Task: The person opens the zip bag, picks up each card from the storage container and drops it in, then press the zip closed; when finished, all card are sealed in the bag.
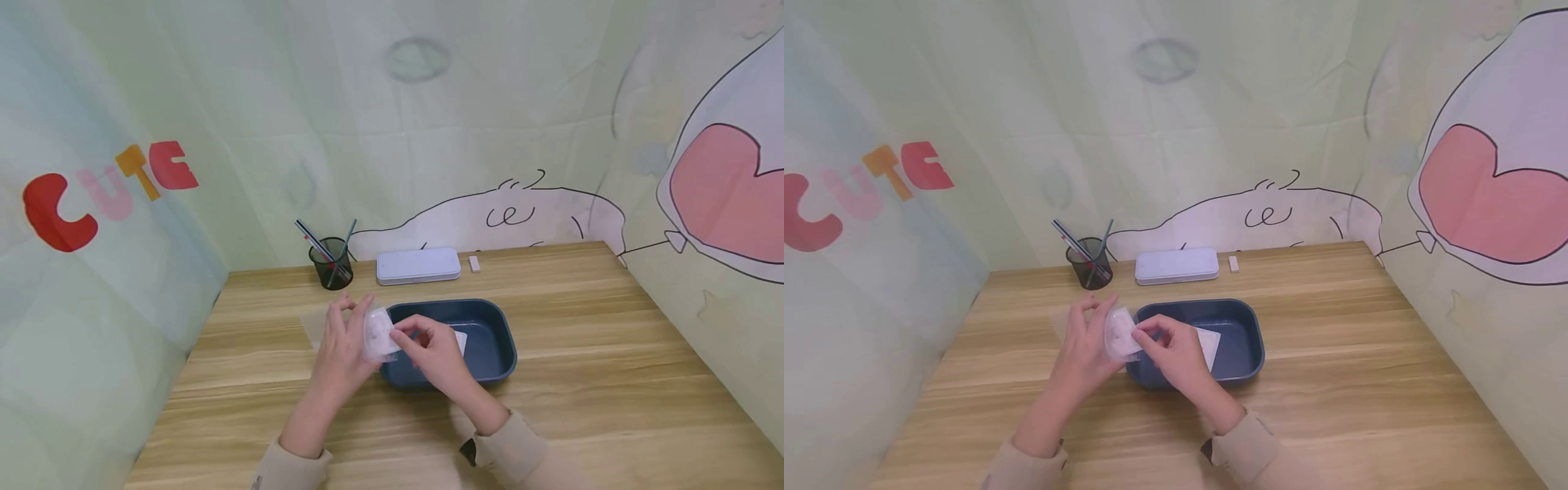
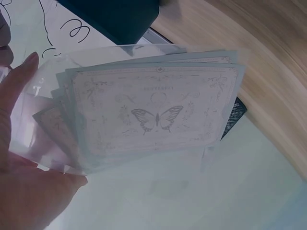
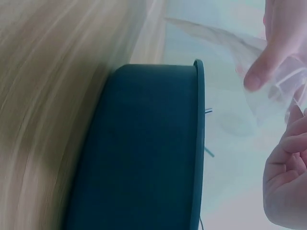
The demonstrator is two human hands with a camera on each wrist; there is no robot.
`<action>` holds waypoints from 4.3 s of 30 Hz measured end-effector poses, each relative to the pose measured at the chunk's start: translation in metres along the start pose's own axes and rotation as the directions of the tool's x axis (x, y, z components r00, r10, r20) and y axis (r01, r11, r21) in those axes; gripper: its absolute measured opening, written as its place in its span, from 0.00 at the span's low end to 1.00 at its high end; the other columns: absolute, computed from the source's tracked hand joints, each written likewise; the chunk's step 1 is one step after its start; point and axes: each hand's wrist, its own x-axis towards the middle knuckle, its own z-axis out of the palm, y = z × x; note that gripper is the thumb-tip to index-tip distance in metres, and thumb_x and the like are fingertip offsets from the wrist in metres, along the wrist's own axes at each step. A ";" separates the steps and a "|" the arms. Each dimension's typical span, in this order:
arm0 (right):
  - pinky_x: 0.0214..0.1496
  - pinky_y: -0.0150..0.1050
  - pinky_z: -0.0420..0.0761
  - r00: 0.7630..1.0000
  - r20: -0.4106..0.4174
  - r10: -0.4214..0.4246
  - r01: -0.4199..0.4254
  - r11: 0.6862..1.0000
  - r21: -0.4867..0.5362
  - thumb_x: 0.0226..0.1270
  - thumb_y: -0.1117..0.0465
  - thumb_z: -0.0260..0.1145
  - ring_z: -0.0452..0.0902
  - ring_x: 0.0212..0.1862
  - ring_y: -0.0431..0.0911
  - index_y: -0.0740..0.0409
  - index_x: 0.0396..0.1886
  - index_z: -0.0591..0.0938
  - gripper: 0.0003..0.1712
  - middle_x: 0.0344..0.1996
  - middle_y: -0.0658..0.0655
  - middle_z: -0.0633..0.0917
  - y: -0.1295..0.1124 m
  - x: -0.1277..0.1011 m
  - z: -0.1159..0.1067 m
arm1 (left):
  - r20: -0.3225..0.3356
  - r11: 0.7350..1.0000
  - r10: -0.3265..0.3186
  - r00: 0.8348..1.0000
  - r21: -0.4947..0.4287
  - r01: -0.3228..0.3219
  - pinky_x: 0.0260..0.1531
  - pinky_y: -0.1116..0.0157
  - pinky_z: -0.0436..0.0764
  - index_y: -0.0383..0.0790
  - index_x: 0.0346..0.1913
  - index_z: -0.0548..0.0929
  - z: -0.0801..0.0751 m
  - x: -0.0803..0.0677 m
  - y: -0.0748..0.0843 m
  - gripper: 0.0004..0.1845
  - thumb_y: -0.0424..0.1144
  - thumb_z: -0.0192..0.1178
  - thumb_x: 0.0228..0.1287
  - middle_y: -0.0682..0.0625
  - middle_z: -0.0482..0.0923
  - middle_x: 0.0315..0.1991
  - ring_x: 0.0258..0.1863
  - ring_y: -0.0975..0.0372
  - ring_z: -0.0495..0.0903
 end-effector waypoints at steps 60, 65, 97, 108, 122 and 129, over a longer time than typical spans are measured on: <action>0.15 0.33 0.66 0.982 -0.137 0.132 -0.152 0.978 -0.145 0.65 0.55 0.68 0.76 0.21 0.59 0.54 0.44 0.87 0.12 0.32 0.50 0.86 0.045 0.035 -0.042 | 0.045 0.996 -0.088 0.995 0.009 0.088 0.56 0.49 0.72 0.36 0.66 0.67 0.001 -0.003 -0.004 0.57 0.39 0.85 0.24 0.38 0.60 0.52 0.65 0.42 0.60; 0.24 0.36 0.74 0.971 -0.145 0.192 -0.229 0.924 -0.305 0.64 0.55 0.68 0.79 0.22 0.53 0.54 0.45 0.87 0.12 0.37 0.53 0.86 0.053 0.040 -0.057 | 0.051 0.995 -0.095 0.994 0.010 0.095 0.56 0.49 0.72 0.35 0.66 0.68 0.001 -0.002 -0.004 0.57 0.38 0.85 0.24 0.39 0.59 0.51 0.66 0.43 0.59; 0.38 0.49 0.74 0.855 -0.086 0.512 -0.380 0.504 -0.776 0.42 0.56 0.82 0.70 0.37 0.54 0.58 0.48 0.77 0.33 0.40 0.62 0.69 0.095 0.038 -0.059 | 0.092 0.995 -0.104 0.990 0.008 0.104 0.63 0.53 0.64 0.35 0.67 0.67 0.000 -0.004 -0.005 0.57 0.34 0.84 0.25 0.40 0.59 0.50 0.66 0.42 0.58; 0.35 0.49 0.75 0.877 -0.078 0.475 -0.349 0.515 -0.783 0.38 0.51 0.83 0.71 0.36 0.54 0.59 0.47 0.76 0.36 0.41 0.63 0.68 0.095 0.037 -0.063 | 0.083 0.997 -0.081 0.993 -0.004 0.082 0.63 0.53 0.64 0.36 0.66 0.68 -0.001 -0.004 -0.004 0.55 0.33 0.83 0.25 0.39 0.59 0.51 0.65 0.43 0.59; 0.33 0.43 0.74 0.907 -0.098 0.410 -0.331 0.547 -0.769 0.46 0.51 0.80 0.71 0.35 0.50 0.57 0.41 0.77 0.27 0.33 0.55 0.75 0.091 0.040 -0.064 | 0.076 0.997 -0.082 0.994 0.001 0.082 0.62 0.52 0.66 0.35 0.66 0.68 0.000 -0.003 -0.004 0.55 0.35 0.84 0.25 0.39 0.59 0.52 0.65 0.43 0.59; 0.28 0.39 0.72 0.921 -0.102 0.377 -0.325 0.594 -0.736 0.63 0.55 0.68 0.72 0.30 0.47 0.56 0.37 0.81 0.09 0.28 0.53 0.78 0.089 0.041 -0.069 | 0.082 0.996 -0.094 0.992 0.000 0.094 0.62 0.52 0.65 0.37 0.66 0.68 0.000 -0.004 -0.003 0.55 0.34 0.84 0.25 0.39 0.59 0.52 0.66 0.45 0.58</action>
